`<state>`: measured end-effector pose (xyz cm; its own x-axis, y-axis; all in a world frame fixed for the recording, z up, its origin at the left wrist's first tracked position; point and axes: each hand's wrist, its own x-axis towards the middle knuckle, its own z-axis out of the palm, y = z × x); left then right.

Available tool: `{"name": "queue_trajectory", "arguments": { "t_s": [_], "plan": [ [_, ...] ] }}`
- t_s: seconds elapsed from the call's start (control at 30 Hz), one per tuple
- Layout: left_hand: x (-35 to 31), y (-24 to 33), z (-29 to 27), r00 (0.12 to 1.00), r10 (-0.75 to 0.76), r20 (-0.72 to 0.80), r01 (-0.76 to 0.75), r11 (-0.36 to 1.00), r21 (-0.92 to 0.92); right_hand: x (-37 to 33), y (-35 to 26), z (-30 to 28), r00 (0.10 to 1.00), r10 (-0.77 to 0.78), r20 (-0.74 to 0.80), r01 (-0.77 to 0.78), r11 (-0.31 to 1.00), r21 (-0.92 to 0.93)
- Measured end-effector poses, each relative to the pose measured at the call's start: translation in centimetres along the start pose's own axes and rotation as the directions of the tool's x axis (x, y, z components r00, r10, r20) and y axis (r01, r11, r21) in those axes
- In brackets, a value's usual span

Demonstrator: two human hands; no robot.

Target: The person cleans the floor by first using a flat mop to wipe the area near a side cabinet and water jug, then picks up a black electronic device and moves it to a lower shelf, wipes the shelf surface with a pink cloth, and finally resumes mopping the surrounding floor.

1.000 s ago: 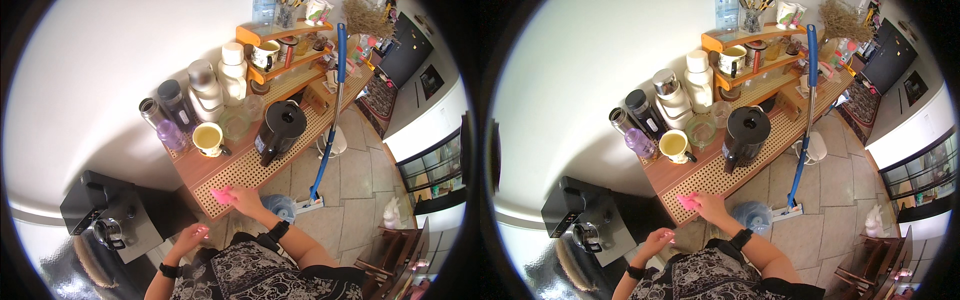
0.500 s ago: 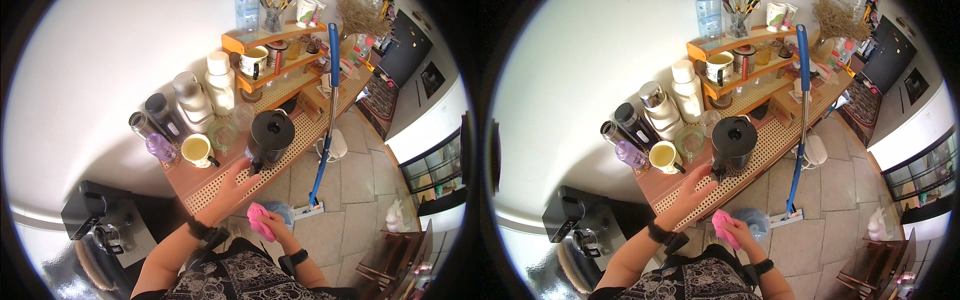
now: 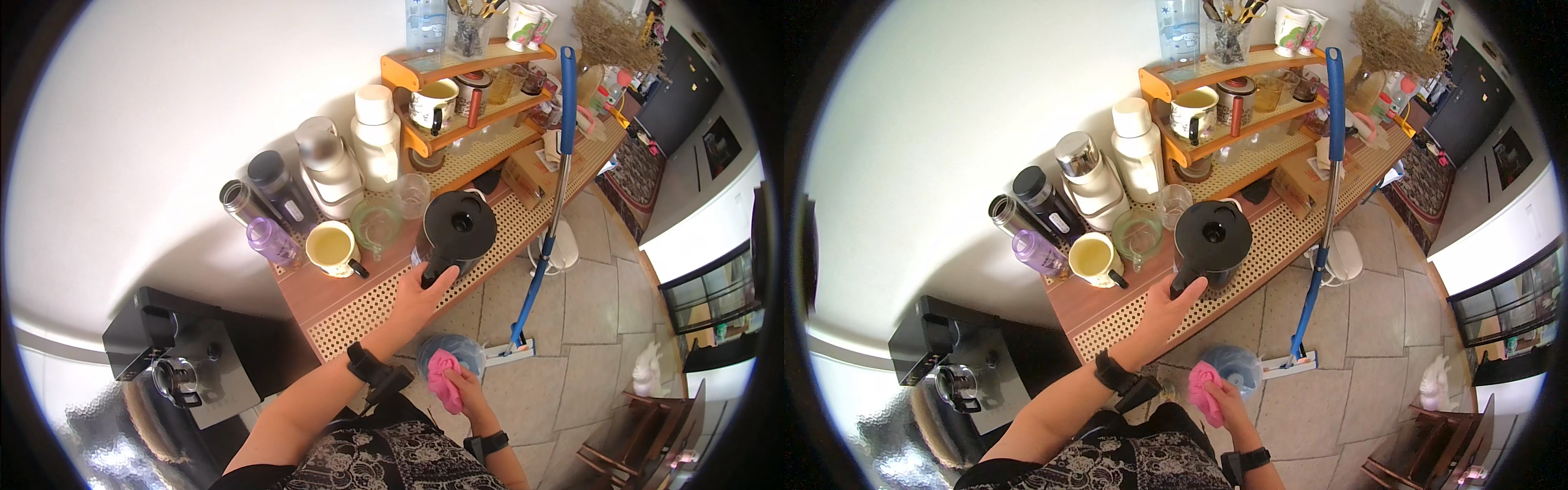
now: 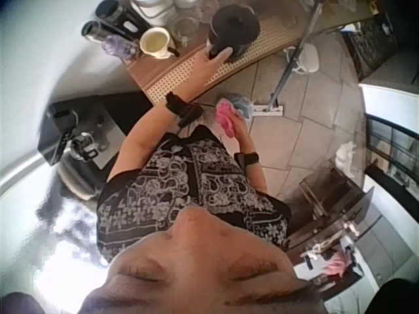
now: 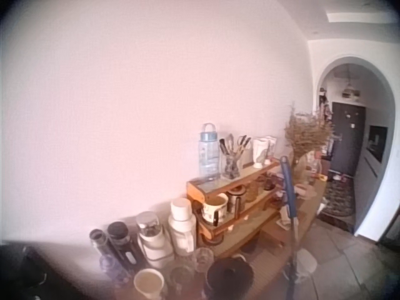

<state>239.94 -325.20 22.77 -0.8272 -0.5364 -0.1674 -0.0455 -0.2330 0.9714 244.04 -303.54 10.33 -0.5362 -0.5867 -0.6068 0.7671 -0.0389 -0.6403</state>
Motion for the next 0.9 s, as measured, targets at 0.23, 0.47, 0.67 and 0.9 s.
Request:
{"name": "queue_trajectory", "arguments": {
  "t_s": [0.23, 0.47, 0.67, 0.9],
  "plan": [
    [-0.3, -1.0, -1.1, 0.992, 0.034, -0.122, -0.021, 0.994, 0.106, 0.4, -0.7, 0.2, 0.999, 0.053, -0.001, -0.053, 0.998, 0.014],
    [-2.6, 2.5, -3.0, 0.997, -0.033, -0.075, 0.031, 0.999, -0.027, 0.5, -0.9, 0.3, 0.996, 0.073, -0.050, -0.072, 0.997, 0.029],
    [-6.1, 0.9, -8.2, 0.997, 0.072, 0.031, -0.078, 0.942, 0.327, 2.0, -3.3, -3.1, 0.980, -0.089, -0.178, 0.103, 0.992, 0.071],
    [-12.4, 3.0, -14.7, 0.995, 0.088, 0.048, -0.100, 0.920, 0.378, 5.5, -10.5, 3.3, 0.980, -0.197, -0.013, 0.181, 0.923, -0.340]
  ]
}}
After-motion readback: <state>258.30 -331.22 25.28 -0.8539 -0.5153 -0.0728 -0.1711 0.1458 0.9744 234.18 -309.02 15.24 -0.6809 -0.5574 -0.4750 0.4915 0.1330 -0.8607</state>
